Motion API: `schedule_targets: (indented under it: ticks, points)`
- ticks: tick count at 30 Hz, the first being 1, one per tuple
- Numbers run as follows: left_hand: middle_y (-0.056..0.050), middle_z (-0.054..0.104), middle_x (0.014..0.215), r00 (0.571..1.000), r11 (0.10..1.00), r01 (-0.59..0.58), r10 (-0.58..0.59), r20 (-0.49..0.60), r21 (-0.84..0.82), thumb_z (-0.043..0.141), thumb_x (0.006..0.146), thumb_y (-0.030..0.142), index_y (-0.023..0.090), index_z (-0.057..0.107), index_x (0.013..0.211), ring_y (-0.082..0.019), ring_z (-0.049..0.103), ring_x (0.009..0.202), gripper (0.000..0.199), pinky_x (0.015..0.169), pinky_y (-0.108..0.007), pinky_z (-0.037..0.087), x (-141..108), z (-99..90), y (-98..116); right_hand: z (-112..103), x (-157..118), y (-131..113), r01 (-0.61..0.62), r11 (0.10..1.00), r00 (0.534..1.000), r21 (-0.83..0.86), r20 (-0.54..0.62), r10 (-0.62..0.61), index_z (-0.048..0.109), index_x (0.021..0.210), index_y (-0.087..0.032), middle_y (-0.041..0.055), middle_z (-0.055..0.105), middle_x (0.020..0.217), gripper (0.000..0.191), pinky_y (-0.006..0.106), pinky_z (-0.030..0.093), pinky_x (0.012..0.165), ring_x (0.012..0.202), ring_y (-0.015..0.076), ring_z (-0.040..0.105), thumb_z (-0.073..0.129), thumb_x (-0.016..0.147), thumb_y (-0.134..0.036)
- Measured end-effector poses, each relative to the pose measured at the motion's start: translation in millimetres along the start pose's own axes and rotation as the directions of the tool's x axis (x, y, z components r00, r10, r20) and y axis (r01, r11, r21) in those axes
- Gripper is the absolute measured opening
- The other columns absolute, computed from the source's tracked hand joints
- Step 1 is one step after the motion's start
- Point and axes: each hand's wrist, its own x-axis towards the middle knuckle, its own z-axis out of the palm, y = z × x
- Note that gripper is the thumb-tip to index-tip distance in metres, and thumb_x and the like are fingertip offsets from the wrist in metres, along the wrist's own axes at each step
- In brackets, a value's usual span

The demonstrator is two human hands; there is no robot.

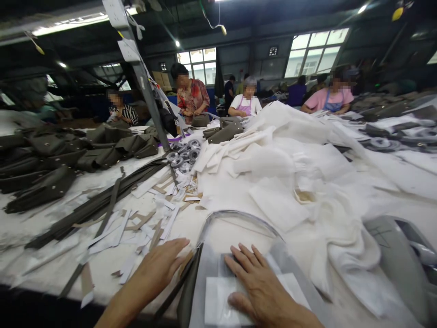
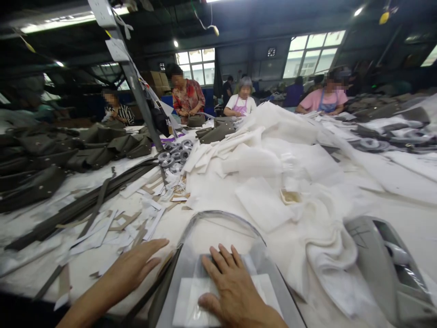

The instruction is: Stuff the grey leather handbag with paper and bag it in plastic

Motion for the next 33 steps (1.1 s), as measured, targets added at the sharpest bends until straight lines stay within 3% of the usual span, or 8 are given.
schedule_targets:
  ticks: [3,8,14,20,23,25,29,33]
  points:
    - [-0.005,0.057,0.14,0.996,1.0,-0.021,0.023,-0.082,0.017,0.047,0.093,0.03,0.024,0.049,0.138,-0.022,0.053,0.129,0.045,0.11,-0.034,0.039,40.7,2.3,24.0,-1.9,-3.9,-5.0,0.021,1.0,0.999,0.008,-0.034,-0.021,0.034,0.151,-0.029,0.0133,0.03,0.157,0.074,0.063,0.013,0.117,0.145,0.0391,0.024,0.054,0.089,-0.064]
    - [-0.014,0.053,0.142,0.999,0.99,0.041,-0.042,-0.001,0.133,0.048,0.09,0.019,0.016,0.041,0.141,-0.023,0.052,0.13,0.052,0.107,-0.034,0.039,106.6,27.5,50.4,-3.9,-12.1,-11.8,0.022,0.998,1.0,0.057,-0.01,-0.022,0.037,0.149,-0.032,0.0105,0.033,0.157,0.076,0.061,0.014,0.117,0.146,0.0381,0.022,0.055,0.085,-0.069]
    - [-0.02,0.068,0.113,0.999,0.987,0.021,-0.028,0.038,0.16,0.025,0.093,0.007,0.007,0.043,0.137,-0.029,0.066,0.105,0.048,0.092,-0.042,0.047,117.4,40.8,38.6,-25.6,-22.8,-2.2,-0.002,0.984,0.987,0.176,-0.156,0.03,0.058,0.134,-0.029,0.0062,0.054,0.143,0.056,0.045,0.031,0.116,0.136,0.0273,0.044,0.062,0.086,-0.059]
    - [-0.019,0.067,0.113,0.996,0.989,-0.005,-0.008,0.086,0.148,0.026,0.088,0.003,0.011,0.049,0.13,-0.03,0.064,0.108,0.048,0.092,-0.044,0.046,102.0,43.7,35.5,-90.0,-37.4,77.4,-0.251,0.955,0.81,0.158,-0.505,0.297,0.073,0.095,-0.02,0.0095,0.075,0.101,0.04,0.042,0.051,0.096,0.099,0.026,0.067,0.046,0.094,-0.049]
    - [-0.017,0.069,0.112,0.994,0.995,-0.009,-0.001,0.106,0.097,0.039,0.085,0.006,0.014,0.054,0.125,-0.029,0.065,0.106,0.044,0.091,-0.041,0.047,97.3,44.0,38.8,-102.5,-25.0,134.6,-0.41,0.912,0.747,0.007,-0.57,0.341,0.071,0.108,-0.018,0.0137,0.071,0.114,0.05,0.049,0.048,0.101,0.108,0.0314,0.065,0.044,0.09,-0.055]
    - [-0.014,0.07,0.109,0.995,0.998,-0.011,0.006,0.099,0.054,0.051,0.085,0.017,0.017,0.059,0.118,-0.029,0.066,0.104,0.035,0.089,-0.039,0.048,96.3,42.2,36.6,-89.1,-6.2,171.3,-0.432,0.897,0.728,-0.091,-0.622,0.288,0.064,0.123,-0.012,0.0184,0.064,0.128,0.061,0.053,0.043,0.106,0.121,0.0346,0.058,0.042,0.09,-0.058]
    - [-0.01,0.072,0.104,1.0,1.0,0.006,-0.006,0.017,-0.023,0.056,0.086,0.036,0.021,0.066,0.107,-0.029,0.066,0.1,0.027,0.084,-0.036,0.05,102.6,31.3,16.2,-25.7,29.2,231.7,-0.323,0.882,0.817,-0.343,-0.571,0.077,0.06,0.133,-0.025,0.0108,0.054,0.142,0.056,0.057,0.045,0.102,0.13,0.0361,0.051,0.045,0.09,-0.058]
    - [-0.007,0.071,0.103,0.993,0.996,0.054,-0.061,-0.097,-0.068,0.054,0.086,0.028,0.023,0.067,0.104,-0.024,0.066,0.099,0.023,0.084,-0.031,0.048,131.9,10.8,-19.5,21.5,36.5,267.0,-0.282,0.834,0.762,-0.475,-0.639,-0.106,0.041,0.146,-0.042,0.0025,0.05,0.146,0.054,0.06,0.046,0.097,0.129,0.0375,0.051,0.039,0.092,-0.051]
